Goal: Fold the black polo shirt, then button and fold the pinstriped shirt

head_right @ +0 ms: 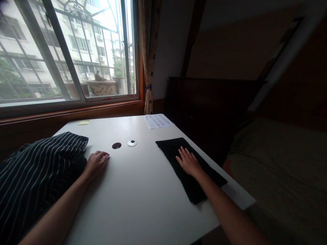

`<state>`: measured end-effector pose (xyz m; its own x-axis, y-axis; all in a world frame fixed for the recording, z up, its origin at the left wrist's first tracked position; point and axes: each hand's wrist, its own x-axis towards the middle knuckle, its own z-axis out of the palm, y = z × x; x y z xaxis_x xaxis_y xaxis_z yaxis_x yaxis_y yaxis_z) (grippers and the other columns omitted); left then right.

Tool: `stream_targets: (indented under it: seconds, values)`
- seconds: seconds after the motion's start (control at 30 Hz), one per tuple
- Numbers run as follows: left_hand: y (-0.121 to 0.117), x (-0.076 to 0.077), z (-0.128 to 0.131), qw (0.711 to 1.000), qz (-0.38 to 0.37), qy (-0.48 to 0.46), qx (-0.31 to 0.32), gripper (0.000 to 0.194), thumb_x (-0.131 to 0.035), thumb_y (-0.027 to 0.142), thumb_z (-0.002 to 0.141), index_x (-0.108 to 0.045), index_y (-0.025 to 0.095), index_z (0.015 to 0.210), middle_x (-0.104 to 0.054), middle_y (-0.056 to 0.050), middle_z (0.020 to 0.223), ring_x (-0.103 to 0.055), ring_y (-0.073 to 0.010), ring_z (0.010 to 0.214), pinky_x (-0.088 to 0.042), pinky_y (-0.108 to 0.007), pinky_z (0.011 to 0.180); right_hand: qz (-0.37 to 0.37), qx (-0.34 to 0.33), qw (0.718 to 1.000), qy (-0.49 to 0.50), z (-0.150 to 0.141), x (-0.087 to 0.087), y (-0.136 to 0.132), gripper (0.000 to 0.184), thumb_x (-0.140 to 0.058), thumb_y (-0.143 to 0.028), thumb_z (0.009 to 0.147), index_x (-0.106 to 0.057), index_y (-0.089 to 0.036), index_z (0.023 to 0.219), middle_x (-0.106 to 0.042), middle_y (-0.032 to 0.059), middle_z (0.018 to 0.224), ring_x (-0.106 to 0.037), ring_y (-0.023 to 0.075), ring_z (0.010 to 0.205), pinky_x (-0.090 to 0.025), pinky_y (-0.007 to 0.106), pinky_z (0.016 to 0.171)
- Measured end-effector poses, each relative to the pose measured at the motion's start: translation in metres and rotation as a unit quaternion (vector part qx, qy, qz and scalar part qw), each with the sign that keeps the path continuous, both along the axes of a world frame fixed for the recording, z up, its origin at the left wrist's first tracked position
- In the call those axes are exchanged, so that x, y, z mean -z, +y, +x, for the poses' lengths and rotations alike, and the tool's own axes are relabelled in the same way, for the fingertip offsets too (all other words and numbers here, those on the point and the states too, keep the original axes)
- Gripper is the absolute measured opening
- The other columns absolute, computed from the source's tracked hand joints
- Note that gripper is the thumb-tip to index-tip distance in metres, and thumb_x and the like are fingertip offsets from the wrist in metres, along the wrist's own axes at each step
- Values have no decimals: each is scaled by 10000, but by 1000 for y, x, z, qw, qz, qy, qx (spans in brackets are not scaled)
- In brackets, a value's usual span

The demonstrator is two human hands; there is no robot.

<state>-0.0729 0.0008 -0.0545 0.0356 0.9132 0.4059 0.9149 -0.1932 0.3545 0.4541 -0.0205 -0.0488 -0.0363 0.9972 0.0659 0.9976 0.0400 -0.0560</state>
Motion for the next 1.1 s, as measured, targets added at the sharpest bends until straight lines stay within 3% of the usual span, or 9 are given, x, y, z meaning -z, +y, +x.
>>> stream_targets:
  seconds: [0.33, 0.53, 0.83, 0.97, 1.1]
  values:
    - [1, 1, -1, 1000, 0, 8, 3, 328, -456, 395, 921, -736, 230, 970, -676, -74, 1023, -602, -261, 955, -447, -394, 931, -8, 34, 999, 3, 29, 0, 36, 735, -158, -597, 982, -250, -170, 1573, -129, 42, 1658, -134, 264, 1521, -170, 505, 1220]
    - [0, -1, 0, 1000, -5, 8, -2, 327, -453, 393, 921, -733, 233, 972, -674, -71, 1025, -600, -262, 963, -449, -390, 931, -2, 42, 999, 6, 35, -2, 42, 720, -156, -582, 983, -245, -179, 1574, -143, 64, 1655, -135, 279, 1519, -163, 532, 1214]
    - [-3, -5, 4, 1000, -11, 11, -6, 328, -449, 404, 925, -739, 257, 965, -667, -66, 1043, -592, -265, 963, -463, -383, 890, -26, -69, 997, 15, 22, -6, 1, 641, -162, -589, 1004, -242, -300, 1571, -173, -27, 1648, -127, 218, 1522, -165, 493, 1224]
    - [-6, -8, 6, 1000, -13, 17, -10, 321, -454, 402, 920, -739, 260, 965, -665, -63, 1048, -590, -264, 957, -468, -370, 864, -7, -141, 990, 17, 11, -7, -25, 693, -230, -636, 992, -138, -300, 1591, -126, 17, 1656, -107, 248, 1523, -146, 523, 1220]
    - [-9, -10, 8, 1000, -15, 23, -11, 318, -450, 402, 925, -734, 267, 968, -659, -58, 1056, -583, -261, 964, -463, -362, 857, -3, -164, 986, 17, 3, -10, -49, 700, -266, -629, 996, -92, -308, 1593, -88, 30, 1662, -103, 253, 1523, -143, 520, 1222]
